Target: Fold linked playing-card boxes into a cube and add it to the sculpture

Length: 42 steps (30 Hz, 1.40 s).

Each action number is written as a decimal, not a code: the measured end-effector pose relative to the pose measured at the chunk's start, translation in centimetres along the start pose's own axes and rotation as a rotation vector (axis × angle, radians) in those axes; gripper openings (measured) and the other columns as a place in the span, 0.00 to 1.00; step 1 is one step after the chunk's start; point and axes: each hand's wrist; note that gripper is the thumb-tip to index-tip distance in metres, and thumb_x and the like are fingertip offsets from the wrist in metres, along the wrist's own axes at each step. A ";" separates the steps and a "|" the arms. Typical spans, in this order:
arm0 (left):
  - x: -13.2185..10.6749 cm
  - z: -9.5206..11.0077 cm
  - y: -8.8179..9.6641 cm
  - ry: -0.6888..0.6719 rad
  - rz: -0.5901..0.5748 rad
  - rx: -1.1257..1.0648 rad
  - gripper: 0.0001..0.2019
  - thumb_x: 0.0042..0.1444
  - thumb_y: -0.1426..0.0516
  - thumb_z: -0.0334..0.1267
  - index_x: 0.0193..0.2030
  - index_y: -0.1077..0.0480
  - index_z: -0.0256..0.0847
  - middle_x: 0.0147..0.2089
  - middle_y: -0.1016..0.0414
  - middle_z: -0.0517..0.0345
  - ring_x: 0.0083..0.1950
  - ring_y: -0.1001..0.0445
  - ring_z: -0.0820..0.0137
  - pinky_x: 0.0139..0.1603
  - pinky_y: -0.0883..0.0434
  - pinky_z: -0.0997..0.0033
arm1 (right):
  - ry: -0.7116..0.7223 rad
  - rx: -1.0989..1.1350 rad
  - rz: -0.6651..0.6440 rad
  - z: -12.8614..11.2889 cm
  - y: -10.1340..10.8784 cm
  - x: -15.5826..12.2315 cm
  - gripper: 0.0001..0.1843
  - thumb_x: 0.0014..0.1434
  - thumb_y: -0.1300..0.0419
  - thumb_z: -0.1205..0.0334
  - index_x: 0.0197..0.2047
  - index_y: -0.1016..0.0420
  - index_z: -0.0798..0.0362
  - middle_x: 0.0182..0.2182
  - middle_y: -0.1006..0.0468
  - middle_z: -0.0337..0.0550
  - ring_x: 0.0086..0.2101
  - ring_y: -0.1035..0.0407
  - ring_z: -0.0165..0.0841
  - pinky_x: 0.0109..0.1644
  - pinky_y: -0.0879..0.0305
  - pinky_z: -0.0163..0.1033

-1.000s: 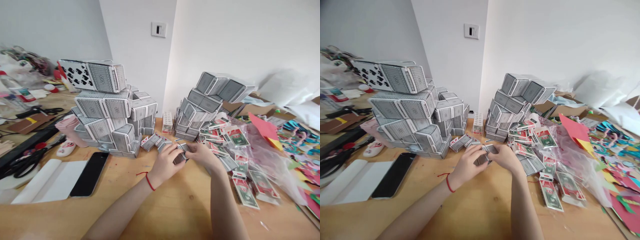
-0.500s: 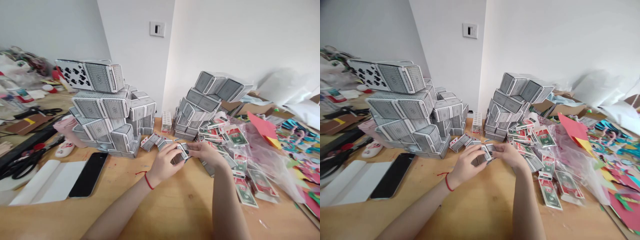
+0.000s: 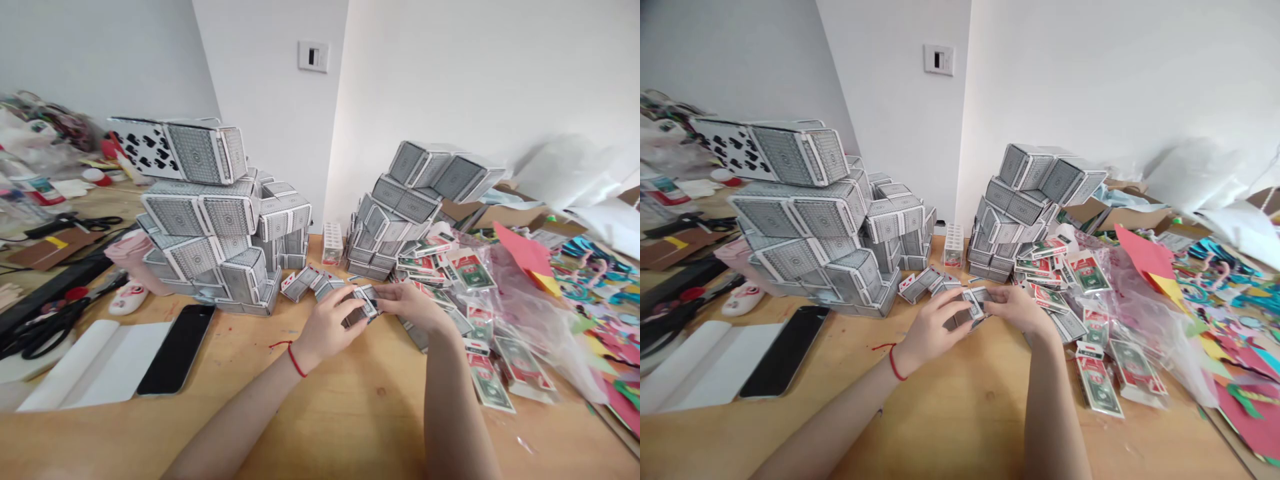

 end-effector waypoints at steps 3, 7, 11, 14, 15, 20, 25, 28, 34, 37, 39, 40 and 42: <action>0.0 -0.1 0.0 0.005 -0.011 -0.006 0.11 0.52 0.42 0.37 0.44 0.30 0.43 0.51 0.29 0.51 0.51 0.28 0.65 0.52 0.29 0.61 | -0.004 -0.074 0.030 -0.3 -0.3 -0.1 0.20 0.46 0.39 0.57 0.43 0.22 0.56 0.35 0.20 0.41 0.41 0.28 0.40 0.47 0.34 0.40; 0.0 -0.1 -0.1 0.006 -0.021 -0.007 0.11 0.52 0.41 0.37 0.43 0.30 0.43 0.51 0.29 0.51 0.51 0.28 0.64 0.52 0.28 0.61 | -0.018 -0.250 0.152 -0.1 -0.6 -0.2 0.13 0.46 0.42 0.61 0.34 0.21 0.55 0.24 0.23 0.38 0.32 0.29 0.37 0.37 0.34 0.37; -0.2 -0.1 -0.2 0.006 -0.034 -0.007 0.11 0.53 0.42 0.38 0.44 0.30 0.42 0.52 0.29 0.50 0.53 0.29 0.64 0.53 0.29 0.62 | -0.026 -0.389 0.230 0.3 -1.0 -0.3 0.09 0.44 0.42 0.63 0.28 0.22 0.56 0.17 0.28 0.35 0.26 0.32 0.33 0.31 0.38 0.33; -0.2 -0.2 -0.3 0.004 -0.036 -0.010 0.11 0.53 0.42 0.38 0.44 0.30 0.42 0.52 0.30 0.50 0.54 0.30 0.64 0.53 0.29 0.62 | -0.032 -0.475 0.282 0.3 -1.4 -0.4 0.09 0.44 0.42 0.62 0.26 0.23 0.57 0.17 0.30 0.35 0.24 0.34 0.31 0.28 0.41 0.32; -0.2 -0.2 -0.2 0.002 -0.035 -0.010 0.11 0.53 0.42 0.37 0.43 0.30 0.41 0.52 0.29 0.50 0.53 0.29 0.64 0.53 0.29 0.62 | -0.032 -0.490 0.291 0.2 -1.4 -0.4 0.09 0.44 0.42 0.62 0.26 0.23 0.56 0.17 0.30 0.35 0.24 0.35 0.31 0.27 0.41 0.32; 0.0 -0.2 0.0 0.003 -0.028 -0.017 0.11 0.52 0.42 0.37 0.44 0.30 0.42 0.51 0.29 0.51 0.52 0.29 0.65 0.52 0.29 0.62 | 0.018 -0.450 0.289 -0.1 -1.3 -0.5 0.11 0.46 0.44 0.62 0.29 0.22 0.54 0.19 0.27 0.35 0.27 0.32 0.34 0.30 0.39 0.33; -0.1 -0.2 -0.1 0.017 -0.032 -0.024 0.12 0.52 0.42 0.36 0.45 0.31 0.43 0.52 0.29 0.51 0.53 0.29 0.65 0.53 0.29 0.61 | 0.047 -0.470 0.307 -0.4 -1.4 -0.8 0.10 0.45 0.45 0.62 0.28 0.22 0.54 0.18 0.27 0.36 0.26 0.32 0.34 0.29 0.40 0.33; -0.2 -0.3 -0.2 0.016 -0.032 -0.030 0.13 0.51 0.41 0.36 0.45 0.31 0.43 0.52 0.30 0.50 0.53 0.29 0.64 0.53 0.29 0.61 | 0.050 -0.584 0.333 -0.6 -1.8 -0.9 0.10 0.46 0.45 0.62 0.26 0.23 0.54 0.17 0.29 0.36 0.24 0.34 0.32 0.27 0.43 0.32; -0.4 -0.5 -0.5 0.026 -0.044 -0.037 0.13 0.50 0.40 0.35 0.44 0.30 0.42 0.53 0.30 0.49 0.54 0.30 0.62 0.53 0.29 0.59 | 0.003 -0.887 0.402 -1.2 -3.0 -1.0 0.07 0.46 0.47 0.63 0.24 0.29 0.55 0.20 0.27 0.40 0.23 0.36 0.30 0.26 0.48 0.33; -0.4 -0.6 -0.4 0.016 -0.042 -0.033 0.13 0.50 0.41 0.35 0.44 0.30 0.41 0.52 0.30 0.48 0.54 0.30 0.63 0.54 0.29 0.60 | 0.016 -0.927 0.367 -1.6 -3.3 -1.3 0.07 0.47 0.48 0.63 0.26 0.30 0.54 0.21 0.26 0.40 0.23 0.35 0.30 0.27 0.48 0.32; -0.4 -0.6 -0.4 0.008 -0.039 -0.034 0.13 0.50 0.41 0.35 0.44 0.30 0.41 0.52 0.30 0.48 0.54 0.30 0.63 0.54 0.29 0.61 | 0.020 -0.941 0.343 -1.8 -3.3 -1.4 0.07 0.49 0.49 0.63 0.27 0.30 0.54 0.22 0.25 0.41 0.23 0.35 0.30 0.27 0.49 0.32; -0.3 -0.5 -0.3 0.005 -0.039 -0.037 0.13 0.50 0.41 0.35 0.44 0.30 0.41 0.52 0.30 0.48 0.54 0.30 0.64 0.54 0.29 0.61 | 0.017 -0.945 0.334 -1.9 -3.3 -1.5 0.08 0.50 0.49 0.64 0.27 0.29 0.54 0.22 0.25 0.42 0.23 0.35 0.30 0.27 0.49 0.33; -0.3 -0.5 -0.2 0.008 -0.037 -0.044 0.13 0.50 0.41 0.35 0.44 0.30 0.42 0.53 0.30 0.50 0.54 0.29 0.64 0.53 0.29 0.60 | 0.007 -0.949 0.328 -2.0 -3.3 -1.5 0.10 0.52 0.51 0.64 0.28 0.29 0.54 0.22 0.25 0.42 0.23 0.35 0.31 0.27 0.49 0.33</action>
Point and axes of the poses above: each hand's wrist, its own x-axis towards the middle knuckle, its own y-axis out of the back of the hand, z = x × y
